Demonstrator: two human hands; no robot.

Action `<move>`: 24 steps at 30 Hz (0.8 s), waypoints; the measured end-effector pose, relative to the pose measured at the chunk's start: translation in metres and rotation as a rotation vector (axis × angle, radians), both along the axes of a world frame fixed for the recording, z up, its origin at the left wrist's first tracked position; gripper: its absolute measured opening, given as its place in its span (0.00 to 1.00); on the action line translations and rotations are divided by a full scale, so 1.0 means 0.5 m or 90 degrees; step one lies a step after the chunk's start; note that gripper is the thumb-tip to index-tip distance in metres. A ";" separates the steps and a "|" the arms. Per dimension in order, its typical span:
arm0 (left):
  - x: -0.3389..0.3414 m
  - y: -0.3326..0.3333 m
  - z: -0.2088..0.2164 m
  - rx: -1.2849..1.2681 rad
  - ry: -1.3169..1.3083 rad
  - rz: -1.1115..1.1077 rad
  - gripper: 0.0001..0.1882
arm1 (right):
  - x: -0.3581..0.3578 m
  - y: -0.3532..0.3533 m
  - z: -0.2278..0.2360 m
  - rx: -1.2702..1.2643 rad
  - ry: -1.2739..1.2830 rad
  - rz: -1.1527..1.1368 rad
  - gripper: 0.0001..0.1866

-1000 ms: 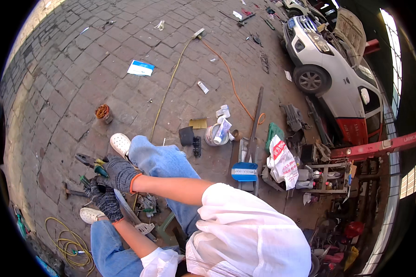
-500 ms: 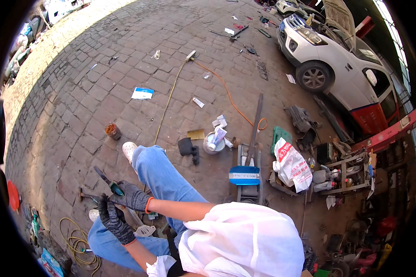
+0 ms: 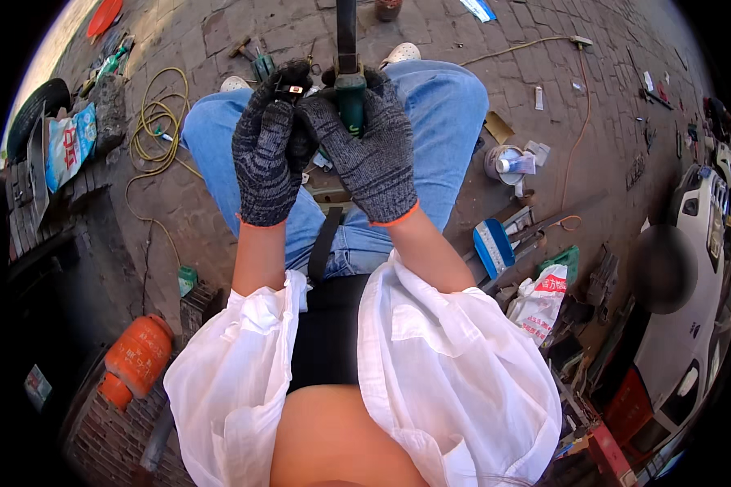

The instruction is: The person sits on the ground and assembles a mechanical component, likely a carburetor, using various hand tools. They insert a spring and a green plastic piece into a metal cylinder, use a screwdriver to adjust internal parts, and employ pliers to secure a small metal clip onto the assembly.

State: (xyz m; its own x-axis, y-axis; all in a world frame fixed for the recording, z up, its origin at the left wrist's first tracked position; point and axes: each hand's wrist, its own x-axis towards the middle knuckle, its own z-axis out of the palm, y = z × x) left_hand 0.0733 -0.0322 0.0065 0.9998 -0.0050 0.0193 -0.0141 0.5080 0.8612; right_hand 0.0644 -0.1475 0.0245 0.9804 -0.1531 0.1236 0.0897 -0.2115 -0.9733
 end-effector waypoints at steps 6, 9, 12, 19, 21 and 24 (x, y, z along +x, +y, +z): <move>-0.012 0.048 -0.002 0.070 -0.056 -0.016 0.20 | -0.050 -0.084 0.021 0.119 0.221 0.242 0.16; -0.004 0.046 0.009 0.071 -0.042 0.008 0.15 | -0.066 -0.118 0.033 0.046 0.270 0.357 0.20; -0.001 0.048 0.009 0.089 -0.041 0.004 0.18 | -0.083 -0.124 0.026 0.141 0.343 0.407 0.19; -0.003 0.053 0.016 0.264 -0.041 -0.009 0.13 | -0.075 -0.116 0.021 0.126 0.372 0.448 0.18; -0.002 0.058 0.019 0.290 -0.057 -0.027 0.13 | -0.076 -0.116 0.021 0.102 0.350 0.452 0.18; 0.001 0.063 0.015 0.377 -0.090 -0.034 0.12 | -0.078 -0.114 0.020 0.072 0.314 0.439 0.18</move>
State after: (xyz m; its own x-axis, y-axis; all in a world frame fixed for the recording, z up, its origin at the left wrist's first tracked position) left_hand 0.0738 -0.0005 0.0137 0.9858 -0.1062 0.1304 -0.1365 -0.0529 0.9892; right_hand 0.0252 -0.2045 0.0346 0.7960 0.5123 -0.3225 -0.2773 -0.1649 -0.9465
